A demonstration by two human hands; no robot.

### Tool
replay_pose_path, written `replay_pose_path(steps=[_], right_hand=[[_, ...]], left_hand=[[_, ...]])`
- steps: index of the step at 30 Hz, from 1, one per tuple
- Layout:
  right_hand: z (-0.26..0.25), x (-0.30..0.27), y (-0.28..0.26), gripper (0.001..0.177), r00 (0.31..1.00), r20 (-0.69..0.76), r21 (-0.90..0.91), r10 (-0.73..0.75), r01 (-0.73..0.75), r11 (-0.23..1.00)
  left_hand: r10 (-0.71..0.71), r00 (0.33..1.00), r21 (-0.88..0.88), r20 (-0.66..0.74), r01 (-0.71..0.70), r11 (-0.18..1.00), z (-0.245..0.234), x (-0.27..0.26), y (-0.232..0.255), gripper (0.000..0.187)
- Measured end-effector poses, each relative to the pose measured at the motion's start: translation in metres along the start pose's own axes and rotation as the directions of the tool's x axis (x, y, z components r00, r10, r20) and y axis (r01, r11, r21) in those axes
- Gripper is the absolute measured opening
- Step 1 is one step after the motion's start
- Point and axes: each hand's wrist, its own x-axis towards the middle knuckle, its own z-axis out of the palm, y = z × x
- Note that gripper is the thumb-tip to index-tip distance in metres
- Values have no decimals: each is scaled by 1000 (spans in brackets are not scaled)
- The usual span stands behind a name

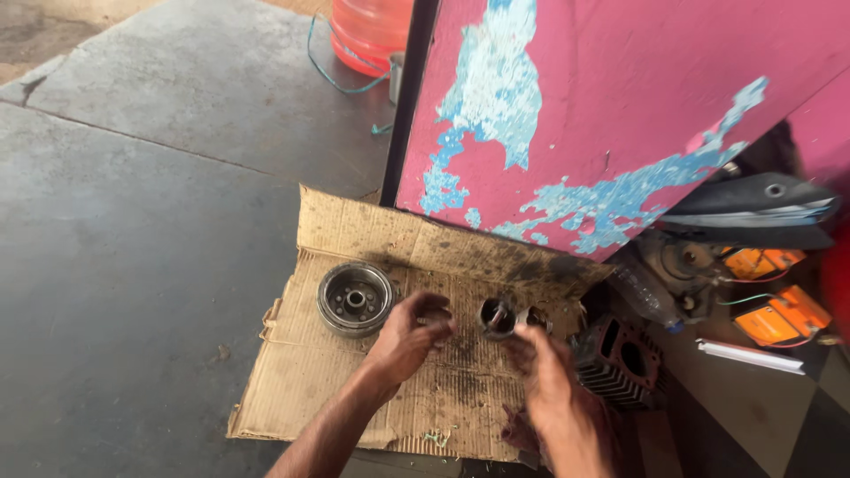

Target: The person cleans a piston by hand using a metal tool and a cloth.

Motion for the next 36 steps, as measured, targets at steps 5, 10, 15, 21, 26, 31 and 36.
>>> replay_pose_path(steps=[5,10,15,21,26,31,36], right_hand=[[40,-65,-29,37,949,167,371,267,-311,875],[57,-102,-48,38,907,263,517,330,-421,745],[57,-128,-58,49,912,263,554,316,-411,724],[26,-138,-52,59,947,197,463,255,-319,827],[-27,-123,-25,57,965,124,251,232,-257,933],[-56,-106,3,58,974,-119,-214,191,-213,953],[-66,-82,28,53,966,-157,-427,205,-254,868]], left_hand=[[60,978,-115,200,-37,993,1,-24,16,79],[97,967,-209,237,-47,977,12,-43,31,83],[179,956,-259,232,-117,959,22,-60,40,70],[199,976,-165,86,-183,969,39,-63,50,71],[140,986,-215,93,-118,970,36,-66,47,71],[195,979,198,-58,-180,964,34,-79,49,75],[353,930,561,-100,-240,793,26,-95,46,68]])
